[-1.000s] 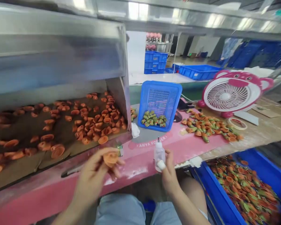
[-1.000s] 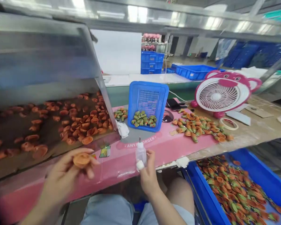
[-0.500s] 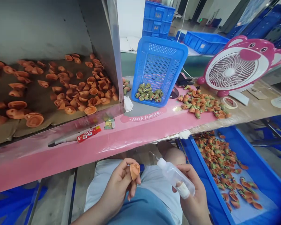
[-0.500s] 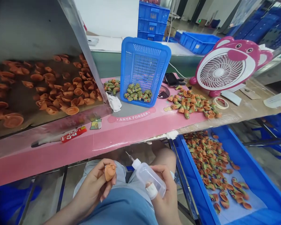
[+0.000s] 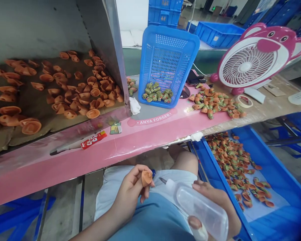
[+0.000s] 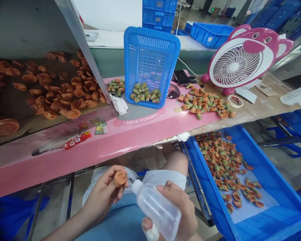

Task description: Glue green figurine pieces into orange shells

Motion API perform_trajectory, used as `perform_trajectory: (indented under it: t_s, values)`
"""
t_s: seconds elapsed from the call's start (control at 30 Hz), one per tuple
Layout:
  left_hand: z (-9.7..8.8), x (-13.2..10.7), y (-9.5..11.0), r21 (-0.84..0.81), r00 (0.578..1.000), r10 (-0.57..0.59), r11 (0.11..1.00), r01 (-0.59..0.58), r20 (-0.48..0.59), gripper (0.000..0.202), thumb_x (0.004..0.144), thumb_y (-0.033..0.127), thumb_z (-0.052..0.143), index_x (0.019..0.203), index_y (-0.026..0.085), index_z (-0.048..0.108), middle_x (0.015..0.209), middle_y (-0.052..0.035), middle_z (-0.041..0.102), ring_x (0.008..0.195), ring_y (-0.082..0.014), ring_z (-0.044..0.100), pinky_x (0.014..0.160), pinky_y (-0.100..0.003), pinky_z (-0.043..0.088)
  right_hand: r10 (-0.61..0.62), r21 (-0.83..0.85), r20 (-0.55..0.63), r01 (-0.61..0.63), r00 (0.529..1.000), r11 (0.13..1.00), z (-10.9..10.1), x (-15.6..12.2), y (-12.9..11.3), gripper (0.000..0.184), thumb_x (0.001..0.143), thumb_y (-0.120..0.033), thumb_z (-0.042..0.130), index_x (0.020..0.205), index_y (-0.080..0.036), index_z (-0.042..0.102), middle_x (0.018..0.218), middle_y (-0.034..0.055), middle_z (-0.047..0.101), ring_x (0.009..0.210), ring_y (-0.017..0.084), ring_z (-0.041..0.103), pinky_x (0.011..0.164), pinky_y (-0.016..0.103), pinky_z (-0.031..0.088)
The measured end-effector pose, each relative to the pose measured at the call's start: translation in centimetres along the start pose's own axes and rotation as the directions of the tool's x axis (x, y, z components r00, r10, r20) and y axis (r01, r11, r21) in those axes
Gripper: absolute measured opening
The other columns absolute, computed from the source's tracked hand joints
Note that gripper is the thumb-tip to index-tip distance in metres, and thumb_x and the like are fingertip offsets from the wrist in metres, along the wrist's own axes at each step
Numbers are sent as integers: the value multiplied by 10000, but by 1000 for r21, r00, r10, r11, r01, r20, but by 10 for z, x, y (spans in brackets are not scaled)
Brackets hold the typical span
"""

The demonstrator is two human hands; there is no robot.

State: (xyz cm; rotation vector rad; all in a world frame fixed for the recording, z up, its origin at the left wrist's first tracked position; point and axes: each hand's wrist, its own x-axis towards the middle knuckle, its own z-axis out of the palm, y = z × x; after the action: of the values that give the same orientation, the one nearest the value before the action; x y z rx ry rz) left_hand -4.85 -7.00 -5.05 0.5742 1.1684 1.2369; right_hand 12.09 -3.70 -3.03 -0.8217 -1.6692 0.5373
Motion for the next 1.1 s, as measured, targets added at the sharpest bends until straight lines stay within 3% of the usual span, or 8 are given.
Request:
perform_trajectory:
  t_s: [0.13,0.3,0.5,0.63,1.1]
  values:
    - [-1,1,-2,13,1000,13,1000,-13,22,103,812,277,503,858,186,492,652,37,544,419,-25,406,357,-118,284,-113,-36,108,117,988,992,4,-1,-3,392,835,-456,558,1120,-196,489,629,32,500,550,232,526,458,330,415]
    - [-2,2,-4,19,999,19,1000,-20,35,122,808,299,513,855,189,493,621,49,521,414,-26,404,352,-120,279,-139,-32,31,140,990,990,12,1,-6,310,838,-375,558,1049,-150,521,565,15,431,448,187,446,404,304,357]
    - [-2,3,-4,30,999,16,999,-17,42,137,804,316,519,843,186,497,606,52,506,422,-29,399,365,-126,290,-213,34,84,211,973,977,10,4,-1,272,801,-230,593,994,-46,536,615,46,465,485,182,455,419,290,375]
    - [-2,4,-5,31,999,12,999,-14,47,141,801,318,522,844,187,496,564,59,481,418,-33,393,361,-128,284,-187,132,93,174,978,976,10,2,4,282,773,-188,619,985,-18,544,621,53,472,455,151,408,405,284,367]
    - [-4,5,-8,26,999,3,1000,-4,50,153,797,328,525,861,191,498,616,45,488,439,-47,409,382,-159,290,-177,109,151,162,972,981,9,5,2,253,795,-191,596,981,-32,532,631,56,480,463,158,426,393,274,359]
